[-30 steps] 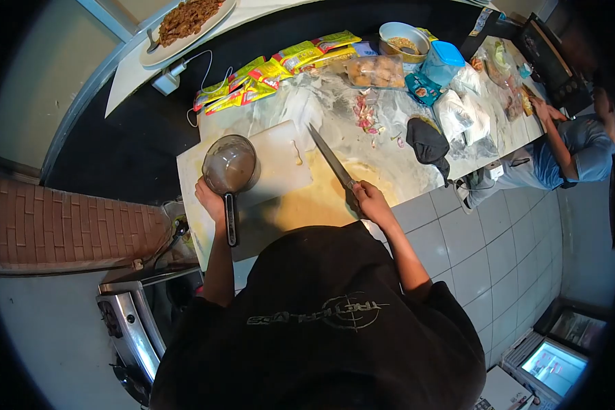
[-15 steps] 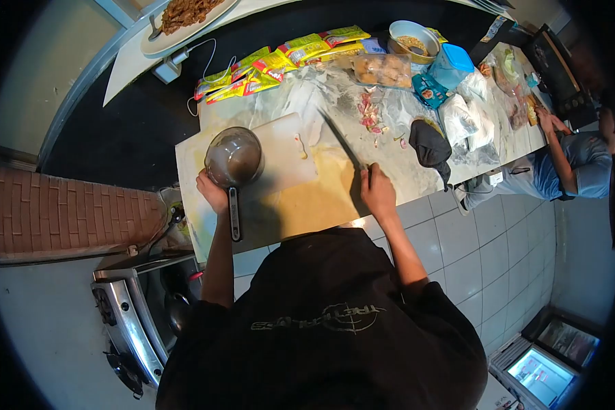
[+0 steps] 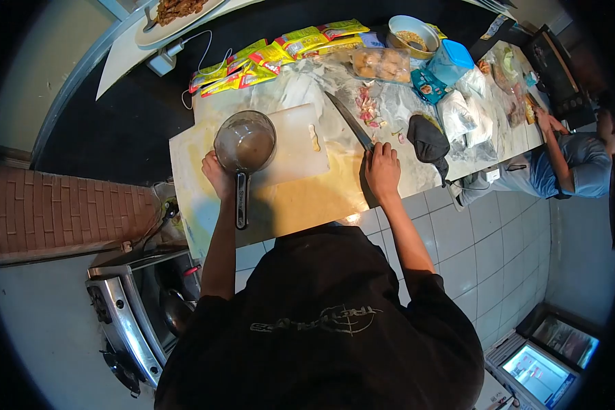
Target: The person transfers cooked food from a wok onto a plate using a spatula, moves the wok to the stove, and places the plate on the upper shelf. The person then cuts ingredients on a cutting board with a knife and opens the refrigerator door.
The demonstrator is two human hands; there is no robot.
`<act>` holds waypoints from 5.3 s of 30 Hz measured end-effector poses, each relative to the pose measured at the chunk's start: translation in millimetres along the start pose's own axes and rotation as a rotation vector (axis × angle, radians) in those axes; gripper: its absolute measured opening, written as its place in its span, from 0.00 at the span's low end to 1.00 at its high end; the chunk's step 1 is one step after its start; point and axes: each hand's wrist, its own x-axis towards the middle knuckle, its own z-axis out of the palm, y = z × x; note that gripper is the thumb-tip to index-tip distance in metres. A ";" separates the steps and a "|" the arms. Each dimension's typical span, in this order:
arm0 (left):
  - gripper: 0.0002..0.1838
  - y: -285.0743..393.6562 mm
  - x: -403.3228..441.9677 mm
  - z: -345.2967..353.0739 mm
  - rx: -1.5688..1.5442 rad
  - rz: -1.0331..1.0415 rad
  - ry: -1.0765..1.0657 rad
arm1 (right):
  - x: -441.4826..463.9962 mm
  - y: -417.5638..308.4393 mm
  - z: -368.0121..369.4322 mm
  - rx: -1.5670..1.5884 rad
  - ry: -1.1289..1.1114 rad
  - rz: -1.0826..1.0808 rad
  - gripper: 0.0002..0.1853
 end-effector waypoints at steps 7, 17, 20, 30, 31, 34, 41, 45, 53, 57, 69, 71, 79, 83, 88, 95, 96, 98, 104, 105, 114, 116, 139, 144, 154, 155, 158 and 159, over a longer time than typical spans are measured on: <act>0.14 -4.8 0.8 0.0 -0.011 0.022 0.023 | -22.8 -8.9 -62.5 0.275 -0.055 -0.073 0.22; 0.19 -33.9 6.3 16.3 -0.269 -0.158 -0.034 | -114.1 -7.9 -92.7 1.027 -1.295 -0.318 0.29; 0.21 -21.4 4.6 7.1 -0.216 -0.126 -0.022 | -116.3 5.5 -103.7 1.063 -1.338 -0.255 0.27; 0.10 -5.0 7.8 -1.2 -0.074 0.033 0.077 | -79.6 60.3 -98.0 0.744 -0.820 -0.226 0.18; 0.10 -3.7 6.9 -0.8 -0.077 0.030 0.076 | -66.3 54.6 -92.5 0.584 -0.577 -0.215 0.17; 0.10 -4.0 5.4 -0.2 -0.070 0.020 0.091 | -23.7 22.1 -65.8 0.136 -0.058 -0.121 0.18; 0.16 -4.6 2.7 -2.4 -0.177 -0.075 0.037 | 0.4 12.2 1.5 0.180 -0.007 -0.111 0.07; 0.14 -8.5 4.8 -17.8 -0.439 -0.224 0.063 | -7.5 -6.7 -19.1 0.399 -0.037 -0.065 0.07; 0.21 74.9 -22.6 -107.4 -0.843 -0.806 -0.769 | -11.0 -13.6 -22.5 0.706 -0.391 0.124 0.11; 0.18 87.2 -27.0 -103.5 -0.797 -0.843 -0.802 | -14.1 -9.5 -16.3 0.746 -0.484 0.200 0.13; 0.18 96.4 -25.1 -96.5 -0.248 -0.400 -0.450 | -31.1 9.1 -24.7 0.837 -0.516 0.239 0.11; 0.20 120.7 -3.0 -114.1 -0.198 -0.229 -0.263 | -29.2 8.8 -19.5 0.878 -0.516 0.293 0.11; 0.19 210.3 81.0 -69.9 -0.193 0.534 -0.652 | -24.0 11.8 -3.8 0.923 -0.446 0.360 0.11; 0.15 198.5 86.1 42.5 -0.157 1.146 -0.863 | -30.8 15.7 -6.2 0.964 -0.412 0.374 0.11; 0.11 195.5 74.6 105.0 0.086 1.398 -1.146 | -42.5 18.2 -14.2 1.028 -0.426 0.505 0.11; 0.07 194.2 78.0 120.3 0.115 1.687 -1.080 | -42.0 16.4 -17.0 1.045 -0.409 0.563 0.11; 0.07 194.7 79.8 121.9 0.114 1.686 -1.085 | -41.3 17.4 -15.7 1.036 -0.417 0.559 0.11; 0.06 196.4 83.2 126.6 0.060 1.758 -1.095 | -42.8 18.2 -15.2 1.024 -0.426 0.560 0.11; 0.10 200.2 87.1 118.4 0.009 1.713 -1.182 | -42.8 16.0 -29.8 1.124 -0.498 0.612 0.12; 0.10 201.4 88.4 116.0 0.007 1.713 -1.184 | -44.3 17.5 -29.7 1.154 -0.542 0.587 0.12; 0.12 204.5 94.6 104.2 -0.103 1.698 -1.135 | -47.0 6.9 -37.0 1.477 -0.858 0.603 0.14; 0.11 205.0 95.3 102.8 -0.082 1.712 -1.102 | -46.5 5.1 -37.1 1.482 -0.882 0.606 0.14; 0.13 191.6 86.1 124.9 -0.001 1.684 -1.137 | -44.6 -9.9 -47.8 1.177 -0.609 0.635 0.14; 0.14 189.3 88.9 115.9 0.033 1.535 -1.187 | -51.1 -1.4 -40.7 1.194 -0.730 0.630 0.14; 0.12 148.7 109.7 -35.6 -0.319 0.237 -0.404 | -47.7 4.4 -40.0 1.030 -0.538 0.501 0.14; 0.11 137.9 98.4 -52.1 -0.399 0.009 -0.346 | -49.1 2.0 -37.1 0.967 -0.541 0.415 0.14; 0.14 77.6 56.5 -81.4 -0.191 -0.122 -0.257 | -50.5 -2.3 -21.3 1.004 -0.585 0.422 0.14; 0.17 68.4 41.5 -91.5 -0.048 -0.176 -0.302 | -47.2 -5.6 -21.1 0.999 -0.600 0.398 0.14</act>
